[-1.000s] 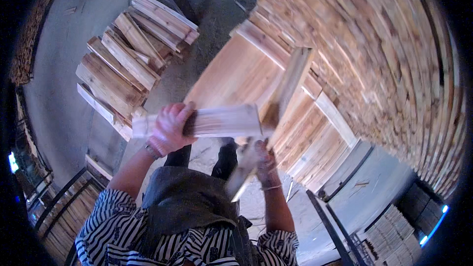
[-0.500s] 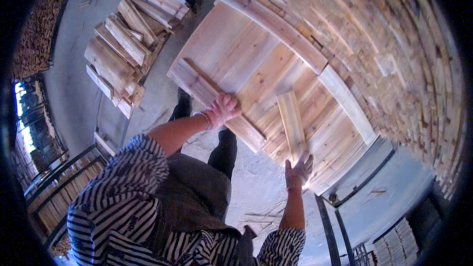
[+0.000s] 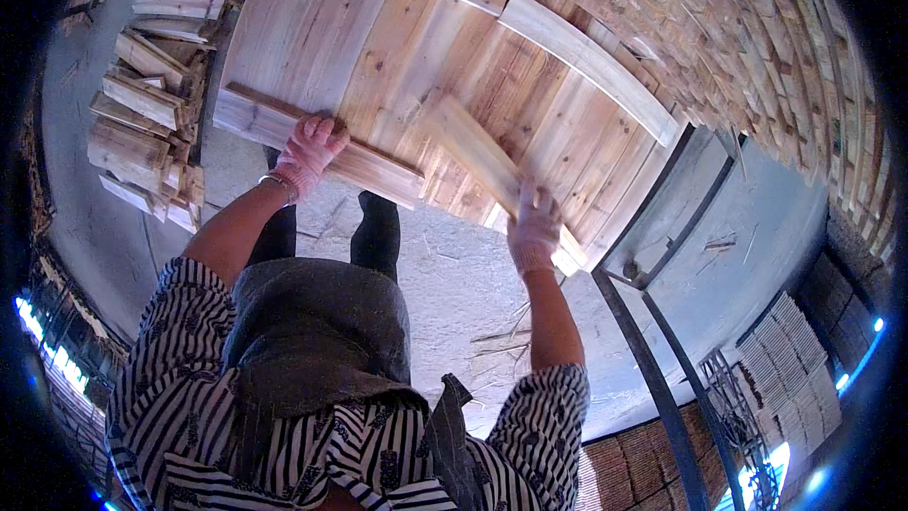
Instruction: The person picks up wooden planks from a pile on the floor and stacks them onto a metal rack. They repeatedly lift the planks, align them, and place them in a neat stack, occasionally adjusting the position of the wood to ensure stability.
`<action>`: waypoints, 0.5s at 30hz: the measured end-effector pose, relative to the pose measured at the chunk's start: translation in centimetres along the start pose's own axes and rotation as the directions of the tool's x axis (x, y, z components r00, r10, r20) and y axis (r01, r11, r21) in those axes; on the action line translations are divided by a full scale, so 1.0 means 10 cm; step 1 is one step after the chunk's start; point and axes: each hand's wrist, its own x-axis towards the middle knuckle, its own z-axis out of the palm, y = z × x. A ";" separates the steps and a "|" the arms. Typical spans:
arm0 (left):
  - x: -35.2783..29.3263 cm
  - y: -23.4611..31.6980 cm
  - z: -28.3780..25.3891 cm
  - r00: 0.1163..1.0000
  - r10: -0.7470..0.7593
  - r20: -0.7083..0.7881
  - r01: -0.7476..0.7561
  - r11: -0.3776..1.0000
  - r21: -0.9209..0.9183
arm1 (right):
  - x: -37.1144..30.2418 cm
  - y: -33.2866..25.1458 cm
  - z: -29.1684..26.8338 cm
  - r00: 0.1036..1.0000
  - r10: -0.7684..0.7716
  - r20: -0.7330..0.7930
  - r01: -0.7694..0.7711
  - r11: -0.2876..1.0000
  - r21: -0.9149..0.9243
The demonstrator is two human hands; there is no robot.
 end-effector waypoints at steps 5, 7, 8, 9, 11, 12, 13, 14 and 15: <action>0.06 0.03 -0.25 0.997 0.066 -0.050 -0.068 0.997 -0.036 | -0.61 0.61 -0.01 0.996 -0.021 0.082 0.027 0.998 -0.064; 0.01 0.03 -0.30 0.999 0.040 -0.011 -0.040 0.999 -0.037 | -0.68 0.65 0.06 0.993 -0.053 0.105 0.065 0.991 -0.114; 0.00 0.06 -0.29 0.999 0.041 -0.017 -0.042 0.999 -0.028 | -0.64 0.66 0.12 0.990 -0.073 0.123 0.090 0.986 -0.140; -0.01 0.07 -0.31 0.999 0.036 -0.022 -0.036 0.999 -0.012 | -0.57 0.63 0.20 0.985 -0.101 0.138 0.122 0.980 -0.159; 0.01 0.03 -0.39 0.997 0.044 -0.057 -0.045 0.999 -0.016 | -0.37 0.45 0.36 0.987 -0.135 0.082 0.146 0.980 -0.139; 0.03 0.03 -0.44 0.996 0.045 -0.079 -0.048 0.998 -0.034 | -0.26 0.36 0.45 0.988 -0.153 0.018 0.154 0.984 -0.092; 0.05 0.02 -0.41 0.989 0.062 -0.133 -0.073 0.994 -0.081 | -0.30 0.40 0.61 0.991 -0.136 -0.022 0.136 0.991 0.015; 0.18 0.07 -0.62 0.938 -0.005 0.347 0.055 0.990 -0.134 | -0.34 0.58 0.76 0.955 -0.253 -0.152 0.281 0.938 0.203; 0.00 0.01 -0.35 0.986 0.009 0.167 0.023 0.982 -0.188 | -0.31 0.33 0.44 0.978 -0.183 0.099 0.161 0.967 0.200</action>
